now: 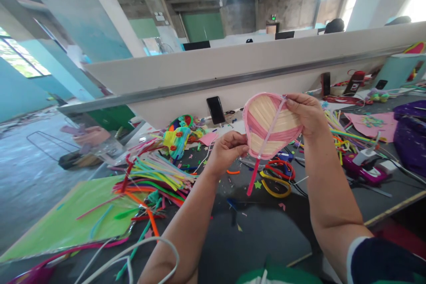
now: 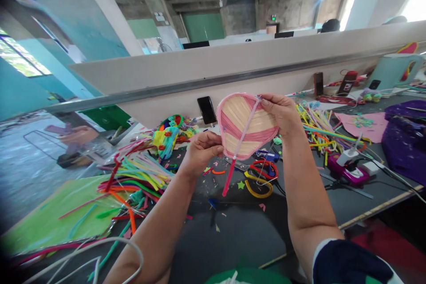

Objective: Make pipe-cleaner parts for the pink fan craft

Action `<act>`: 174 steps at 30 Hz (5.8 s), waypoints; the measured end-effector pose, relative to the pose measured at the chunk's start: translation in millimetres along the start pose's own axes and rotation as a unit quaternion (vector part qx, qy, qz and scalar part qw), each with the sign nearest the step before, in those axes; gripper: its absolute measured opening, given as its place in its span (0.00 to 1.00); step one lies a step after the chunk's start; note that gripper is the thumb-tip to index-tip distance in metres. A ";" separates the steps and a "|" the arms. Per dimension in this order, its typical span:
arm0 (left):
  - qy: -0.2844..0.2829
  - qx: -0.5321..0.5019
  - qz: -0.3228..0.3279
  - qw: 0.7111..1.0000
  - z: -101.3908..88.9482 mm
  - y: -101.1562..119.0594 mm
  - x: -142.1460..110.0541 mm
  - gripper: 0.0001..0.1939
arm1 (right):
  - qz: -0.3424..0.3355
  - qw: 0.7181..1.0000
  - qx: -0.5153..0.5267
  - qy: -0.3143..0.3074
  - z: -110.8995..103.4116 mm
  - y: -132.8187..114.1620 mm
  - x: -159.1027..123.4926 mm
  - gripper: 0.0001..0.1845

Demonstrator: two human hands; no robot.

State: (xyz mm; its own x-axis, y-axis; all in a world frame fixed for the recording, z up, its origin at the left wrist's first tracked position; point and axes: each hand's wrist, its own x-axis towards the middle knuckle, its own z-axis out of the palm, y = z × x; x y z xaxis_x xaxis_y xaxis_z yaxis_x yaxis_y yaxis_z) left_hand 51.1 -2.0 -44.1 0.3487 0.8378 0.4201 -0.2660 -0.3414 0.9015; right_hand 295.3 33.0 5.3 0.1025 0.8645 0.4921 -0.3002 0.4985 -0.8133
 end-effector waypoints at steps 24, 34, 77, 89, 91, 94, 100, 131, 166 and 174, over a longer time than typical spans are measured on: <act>-0.128 0.121 -0.202 0.963 -5.6 21.8 -1.4 0.15 | 0.012 0.997 -0.038 -0.069 10.0 0.2 -10.1 0.10; -0.053 0.184 -0.210 0.959 5.7 22.0 -4.2 0.06 | 0.018 0.992 -0.090 -0.092 10.9 1.0 -8.9 0.09; 0.025 0.108 -0.211 0.971 -11.7 16.9 3.1 0.16 | -0.024 0.979 -0.084 -0.183 29.2 -19.8 -23.1 0.13; 0.034 0.103 -0.188 0.976 -17.2 22.5 0.9 0.14 | -0.083 0.978 -0.079 -0.175 31.3 -19.4 -25.0 0.15; 0.047 0.098 -0.184 0.977 -16.9 25.5 -0.1 0.14 | -0.095 0.979 -0.064 -0.171 33.0 -18.8 -25.8 0.15; 0.062 0.095 -0.176 0.978 -18.3 30.0 -1.4 0.14 | -0.090 0.981 -0.038 -0.166 35.5 -15.5 -26.3 0.16; 0.078 0.061 -0.158 0.983 -24.2 38.3 -2.4 0.13 | -0.080 0.985 0.025 -0.151 44.6 -6.4 -27.2 0.24; 0.123 -0.027 -0.149 0.981 -42.2 48.9 -5.3 0.10 | -0.115 0.969 0.051 -0.212 57.4 -0.9 -29.6 0.36; 0.128 -0.113 -0.124 0.978 -32.7 47.0 -1.1 0.11 | -0.038 0.962 0.089 -0.256 73.3 37.9 -28.0 0.28; 0.119 -0.112 -0.108 0.981 -34.6 48.7 -3.7 0.10 | -0.012 0.955 0.079 -0.285 74.7 45.1 -31.6 0.27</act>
State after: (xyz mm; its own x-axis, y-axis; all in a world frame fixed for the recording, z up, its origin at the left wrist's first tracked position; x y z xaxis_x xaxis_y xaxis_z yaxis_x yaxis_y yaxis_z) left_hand 5.8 -7.0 -5.3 0.2067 0.9650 0.1613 -0.4098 -0.0644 0.9099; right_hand 207.6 23.3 -23.7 -0.4086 0.6557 0.6350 -0.4476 0.4623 -0.7654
